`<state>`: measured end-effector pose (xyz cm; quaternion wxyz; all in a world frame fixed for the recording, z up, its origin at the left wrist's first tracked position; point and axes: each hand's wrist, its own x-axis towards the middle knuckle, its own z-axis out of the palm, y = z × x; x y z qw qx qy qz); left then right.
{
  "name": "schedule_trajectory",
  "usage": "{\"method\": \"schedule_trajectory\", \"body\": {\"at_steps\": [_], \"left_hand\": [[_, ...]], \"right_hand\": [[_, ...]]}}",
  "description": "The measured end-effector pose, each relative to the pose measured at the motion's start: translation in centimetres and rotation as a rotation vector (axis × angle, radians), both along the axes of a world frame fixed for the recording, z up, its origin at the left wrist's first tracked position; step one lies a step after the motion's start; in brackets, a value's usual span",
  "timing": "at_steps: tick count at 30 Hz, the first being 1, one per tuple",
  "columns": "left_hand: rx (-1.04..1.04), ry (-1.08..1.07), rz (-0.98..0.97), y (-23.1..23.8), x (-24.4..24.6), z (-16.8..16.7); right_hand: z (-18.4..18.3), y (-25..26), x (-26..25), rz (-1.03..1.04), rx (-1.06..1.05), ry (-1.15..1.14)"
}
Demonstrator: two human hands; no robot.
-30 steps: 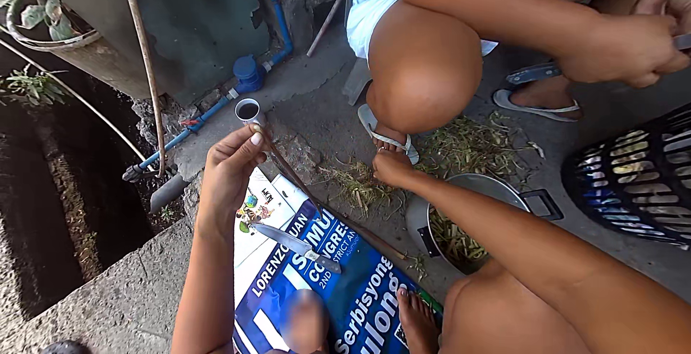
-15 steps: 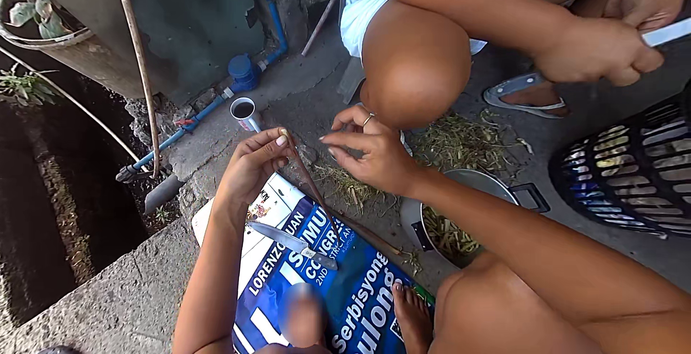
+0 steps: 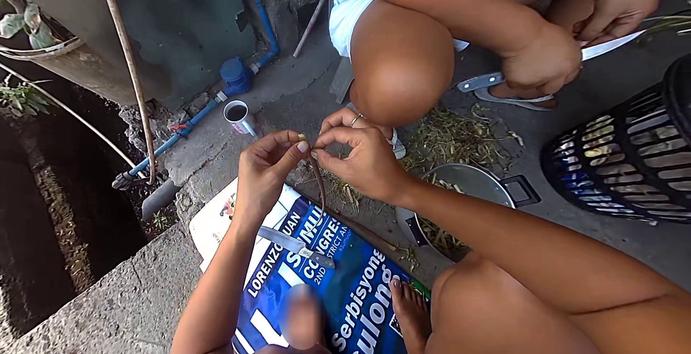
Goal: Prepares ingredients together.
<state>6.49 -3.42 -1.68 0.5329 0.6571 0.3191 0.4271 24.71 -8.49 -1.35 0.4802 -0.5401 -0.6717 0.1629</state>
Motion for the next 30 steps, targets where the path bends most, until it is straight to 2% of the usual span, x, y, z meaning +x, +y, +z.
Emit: {"method": "schedule_trajectory", "body": {"at_steps": [8,10,12,15,16,17,18,20,22,25,30], "left_hand": [[-0.001,-0.019,0.033,0.8,-0.6,-0.3],[-0.013,-0.027,0.046,1.3,-1.2,-0.3],[-0.036,-0.041,0.046,1.8,-1.8,-0.4],[-0.105,-0.075,0.044,2.4,-2.5,-0.4],[-0.126,-0.084,0.041,2.5,-2.6,-0.4],[-0.146,-0.090,0.032,2.6,-2.7,-0.5],[-0.165,-0.097,0.019,2.6,-2.7,-0.5],[-0.201,-0.118,-0.011,2.7,-2.4,-0.6],[-0.232,-0.121,-0.045,2.7,-2.0,-0.6],[-0.257,-0.102,-0.132,2.7,-1.4,-0.8],[-0.298,-0.032,-0.220,2.7,-0.6,-1.2]], "right_hand": [[-1.1,0.1,0.5,0.081,-0.043,-0.053],[-2.1,0.6,1.3,0.120,-0.098,-0.135],[-2.6,1.2,2.9,0.187,-0.317,-0.390],[-2.0,1.8,3.8,0.225,-0.825,-0.949],[-1.9,1.7,3.9,0.212,-0.881,-1.037],[-1.7,1.5,4.0,0.183,-0.826,-1.039],[-1.6,1.1,4.2,0.151,-0.669,-0.975],[-1.8,0.8,4.3,0.114,-0.130,-0.766],[-1.4,1.1,3.3,0.183,0.259,-0.617],[-0.7,0.7,1.9,0.335,0.462,-0.632],[-1.1,0.8,1.4,0.396,0.545,-0.827]]}}
